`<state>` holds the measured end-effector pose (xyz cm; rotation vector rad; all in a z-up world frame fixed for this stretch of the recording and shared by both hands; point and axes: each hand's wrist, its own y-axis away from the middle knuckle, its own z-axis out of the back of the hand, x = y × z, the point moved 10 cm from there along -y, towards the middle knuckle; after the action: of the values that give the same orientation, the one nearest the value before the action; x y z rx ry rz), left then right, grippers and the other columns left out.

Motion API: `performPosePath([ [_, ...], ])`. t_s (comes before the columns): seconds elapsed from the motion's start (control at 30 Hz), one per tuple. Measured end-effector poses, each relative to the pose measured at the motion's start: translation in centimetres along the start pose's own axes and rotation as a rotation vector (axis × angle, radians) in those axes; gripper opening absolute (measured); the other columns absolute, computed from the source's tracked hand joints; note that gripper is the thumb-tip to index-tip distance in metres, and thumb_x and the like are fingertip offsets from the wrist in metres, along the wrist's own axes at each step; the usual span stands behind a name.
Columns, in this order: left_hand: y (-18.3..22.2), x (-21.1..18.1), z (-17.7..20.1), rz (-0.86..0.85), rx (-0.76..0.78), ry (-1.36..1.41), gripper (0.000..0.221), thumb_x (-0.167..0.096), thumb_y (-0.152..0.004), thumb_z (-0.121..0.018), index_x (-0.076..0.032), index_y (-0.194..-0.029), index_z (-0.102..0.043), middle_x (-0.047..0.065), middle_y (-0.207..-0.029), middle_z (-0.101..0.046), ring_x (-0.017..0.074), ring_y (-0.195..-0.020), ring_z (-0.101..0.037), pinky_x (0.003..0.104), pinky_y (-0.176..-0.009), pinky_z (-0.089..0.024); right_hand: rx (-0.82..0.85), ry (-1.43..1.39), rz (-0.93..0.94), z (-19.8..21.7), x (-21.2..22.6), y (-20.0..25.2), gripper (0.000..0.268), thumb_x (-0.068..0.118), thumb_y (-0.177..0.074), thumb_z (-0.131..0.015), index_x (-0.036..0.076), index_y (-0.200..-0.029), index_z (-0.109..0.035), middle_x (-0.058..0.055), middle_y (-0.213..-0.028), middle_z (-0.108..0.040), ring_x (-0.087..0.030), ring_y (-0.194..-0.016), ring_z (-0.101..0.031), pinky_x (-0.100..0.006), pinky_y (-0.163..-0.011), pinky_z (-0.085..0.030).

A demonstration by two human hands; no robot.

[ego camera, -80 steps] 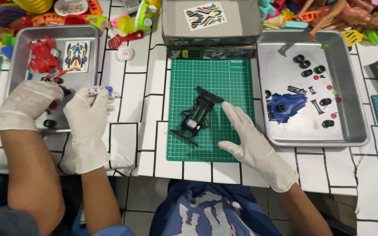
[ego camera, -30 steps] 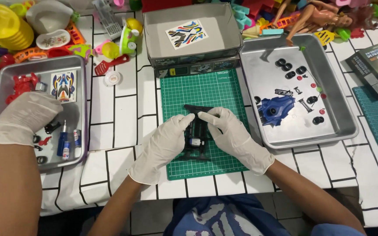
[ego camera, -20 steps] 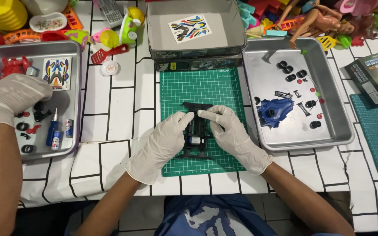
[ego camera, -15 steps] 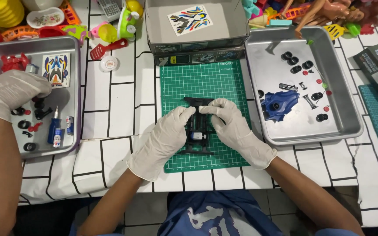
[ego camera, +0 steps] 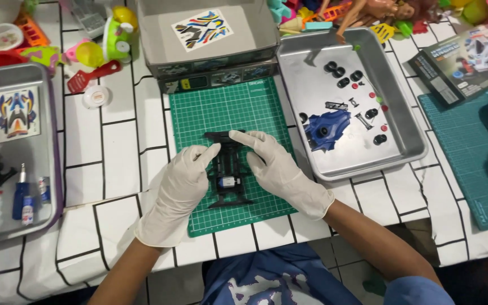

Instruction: Assembling a model toy car by installing batteries and snapping plastic components onto the chassis.

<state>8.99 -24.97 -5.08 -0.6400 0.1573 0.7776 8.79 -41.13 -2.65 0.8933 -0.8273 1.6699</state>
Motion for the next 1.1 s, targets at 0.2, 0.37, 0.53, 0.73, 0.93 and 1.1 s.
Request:
performPosePath([
  [0.2,0.4,-0.5,-1.8,-0.137,0.038,-0.274,0.067,0.005,-0.076,-0.046,-0.008,-0.141,-0.059,0.002,-0.090,-0.050,0.0201,-0.074,-0.055,0.032,-0.063,-0.048,-0.137,-0.219,0.037,4.9,4.1,1.0,0.052,-0.012,-0.095,-0.037,0.006,-0.137,-0.062,-0.015,-0.131,-0.059,-0.022,-0.130,-0.053,-0.043,-0.114,-0.044],
  [0.37,0.8,0.2,-2.3,-0.117,0.021,-0.267,0.074,0.006,-0.072,-0.046,-0.009,-0.143,-0.058,0.001,-0.089,-0.049,0.0195,-0.071,-0.053,0.032,-0.059,-0.046,-0.127,0.083,-0.069,12.7,1.5,0.7,0.044,-0.012,-0.095,-0.049,0.007,-0.129,-0.070,-0.014,-0.124,-0.071,-0.028,-0.123,-0.064,-0.040,-0.110,-0.048],
  [0.53,0.6,0.4,-1.5,-0.079,-0.014,-0.184,0.073,0.009,-0.077,-0.042,-0.009,-0.145,-0.056,0.002,-0.091,-0.052,0.0206,-0.071,-0.053,0.032,-0.060,-0.047,-0.006,0.382,-0.342,17.3,-5.8,1.6,0.060,0.005,-0.083,-0.073,0.020,-0.141,-0.065,-0.011,-0.132,-0.066,-0.022,-0.102,-0.060,-0.040,-0.087,-0.053],
  [0.73,0.7,0.9,-1.8,-0.039,0.013,-0.113,0.075,0.010,-0.080,-0.044,-0.006,-0.152,-0.049,0.005,-0.096,-0.054,0.0243,-0.077,-0.056,0.034,-0.063,-0.049,0.075,0.376,-0.400,16.5,-9.2,2.7,0.078,0.004,-0.076,-0.081,0.018,-0.147,-0.053,-0.014,-0.129,-0.043,-0.029,-0.110,-0.049,-0.048,-0.095,-0.054],
  [0.93,0.7,1.1,-1.7,-0.005,0.020,-0.129,0.075,0.008,-0.079,-0.047,-0.008,-0.151,-0.052,0.005,-0.100,-0.057,0.0244,-0.084,-0.061,0.035,-0.069,-0.053,-0.117,0.462,-0.163,20.1,-11.7,1.9,0.078,0.015,-0.069,-0.093,0.011,-0.139,-0.059,-0.012,-0.115,-0.047,-0.025,-0.101,-0.055,-0.038,-0.088,-0.055],
  [1.1,0.8,1.1,-1.6,0.019,0.016,-0.132,0.073,0.009,-0.081,-0.046,-0.009,-0.152,-0.053,0.006,-0.101,-0.059,0.0259,-0.085,-0.061,0.036,-0.072,-0.053,-0.274,0.067,-0.073,20.4,-9.8,2.2,0.062,-0.005,-0.085,-0.077,0.009,-0.142,-0.057,-0.010,-0.132,-0.042,-0.020,-0.118,-0.056,-0.030,-0.102,-0.052],
])
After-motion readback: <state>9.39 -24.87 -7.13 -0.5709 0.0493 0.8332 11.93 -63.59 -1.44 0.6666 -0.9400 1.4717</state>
